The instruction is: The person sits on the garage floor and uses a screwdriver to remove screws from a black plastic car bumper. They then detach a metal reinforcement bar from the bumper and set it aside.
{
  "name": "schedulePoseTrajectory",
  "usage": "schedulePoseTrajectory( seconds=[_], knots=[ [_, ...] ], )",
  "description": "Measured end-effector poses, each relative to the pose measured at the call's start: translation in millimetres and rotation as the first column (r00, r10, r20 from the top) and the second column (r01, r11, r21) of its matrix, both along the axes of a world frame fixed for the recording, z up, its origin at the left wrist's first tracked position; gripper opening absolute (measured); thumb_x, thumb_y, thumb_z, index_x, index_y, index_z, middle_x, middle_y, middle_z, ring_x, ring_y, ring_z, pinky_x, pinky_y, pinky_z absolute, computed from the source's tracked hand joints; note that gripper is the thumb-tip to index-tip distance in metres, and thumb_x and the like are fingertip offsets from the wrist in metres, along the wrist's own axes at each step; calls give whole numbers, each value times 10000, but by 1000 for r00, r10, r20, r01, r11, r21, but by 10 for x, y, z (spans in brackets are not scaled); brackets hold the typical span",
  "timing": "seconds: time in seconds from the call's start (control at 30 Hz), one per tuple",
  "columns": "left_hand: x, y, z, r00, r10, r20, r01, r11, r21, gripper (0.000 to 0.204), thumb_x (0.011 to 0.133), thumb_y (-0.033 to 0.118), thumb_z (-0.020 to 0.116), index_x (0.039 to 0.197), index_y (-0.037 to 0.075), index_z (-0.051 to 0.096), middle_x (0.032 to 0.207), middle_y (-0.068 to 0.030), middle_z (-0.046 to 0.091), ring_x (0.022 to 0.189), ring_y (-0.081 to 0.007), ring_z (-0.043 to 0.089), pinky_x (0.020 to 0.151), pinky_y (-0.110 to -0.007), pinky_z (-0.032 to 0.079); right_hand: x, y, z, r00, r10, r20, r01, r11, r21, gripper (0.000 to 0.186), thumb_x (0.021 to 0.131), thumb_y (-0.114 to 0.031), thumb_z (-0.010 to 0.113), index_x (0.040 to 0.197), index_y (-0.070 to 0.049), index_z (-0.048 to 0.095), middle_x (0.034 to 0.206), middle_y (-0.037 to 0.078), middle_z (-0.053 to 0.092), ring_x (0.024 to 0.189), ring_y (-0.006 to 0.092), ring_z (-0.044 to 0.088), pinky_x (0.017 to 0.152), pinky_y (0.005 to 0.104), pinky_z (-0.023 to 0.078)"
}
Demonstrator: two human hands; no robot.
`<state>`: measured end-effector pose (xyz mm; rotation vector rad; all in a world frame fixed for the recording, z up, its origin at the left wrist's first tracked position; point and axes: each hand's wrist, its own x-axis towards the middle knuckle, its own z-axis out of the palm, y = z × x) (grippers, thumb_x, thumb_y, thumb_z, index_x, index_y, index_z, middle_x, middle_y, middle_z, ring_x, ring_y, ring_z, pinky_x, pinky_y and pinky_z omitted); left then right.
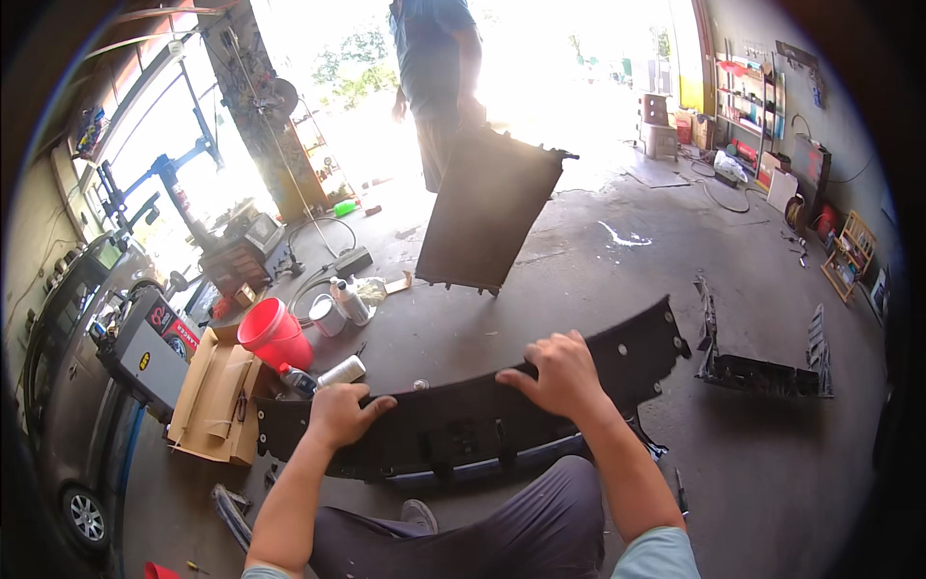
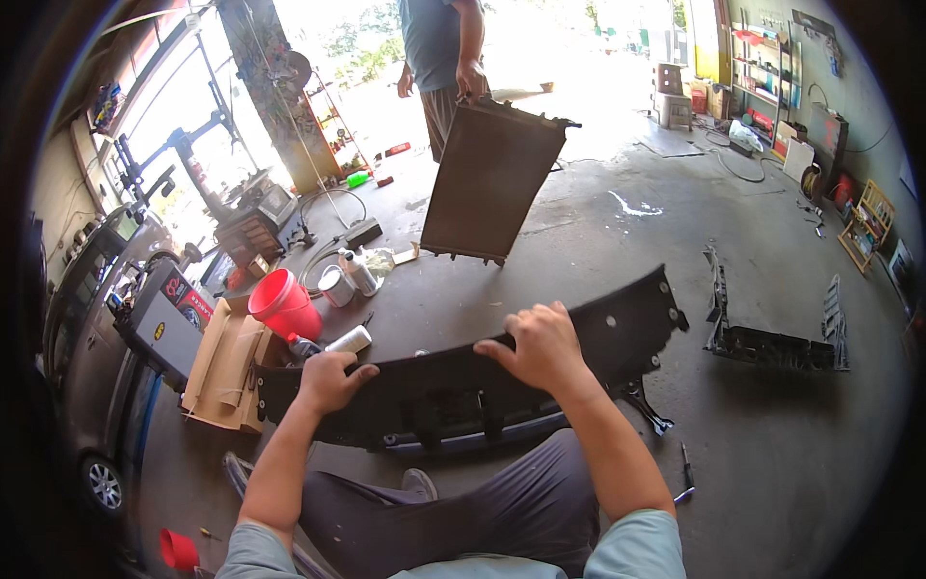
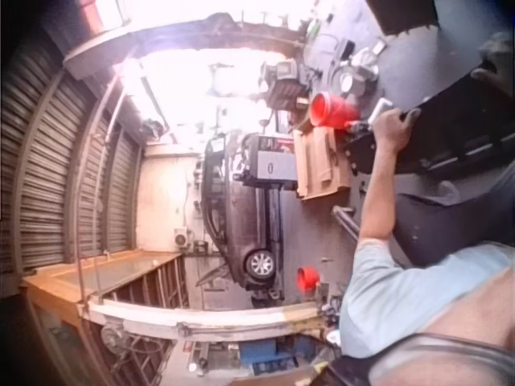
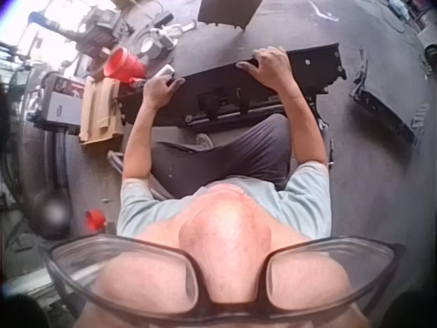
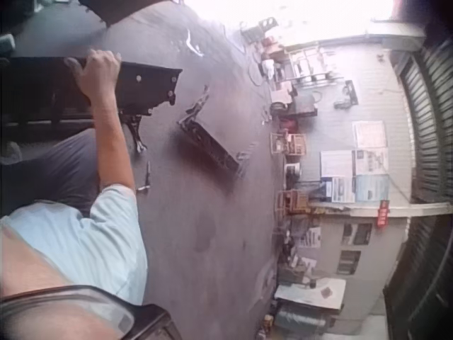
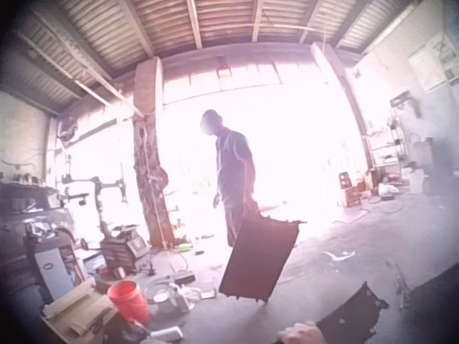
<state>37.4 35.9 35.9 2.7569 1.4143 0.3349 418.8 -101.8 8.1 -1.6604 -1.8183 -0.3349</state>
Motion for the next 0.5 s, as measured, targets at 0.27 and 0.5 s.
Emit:
schedulePoseTrajectory(
  seconds=[0.27, 0.5],
  knots=[
    [287, 765, 212, 999, -12, -36, 7, 988, -155, 784, 1041, 743, 636, 934, -18, 786, 994, -309, 757, 991, -505, 736, 876, -573, 563, 382, 846, 114, 998, 37, -46, -40, 997, -70, 712, 941, -689, 783, 820, 12, 804, 835, 299, 724, 898, 521, 710, 817, 568, 574],
    [1033, 947, 415, 943, -333, 20, 318, 880, -354, 684, 1007, 623, 790, 1097, -52, 731, 1004, -145, 763, 949, -230, 673, 885, -423, 537, 359, 990, -46, 997, 3, -78, -12, 993, -117, 766, 981, -759, 699, 1068, -16, 863, 995, 248, 816, 1062, 445, 761, 1051, 511, 555]
  ],
)
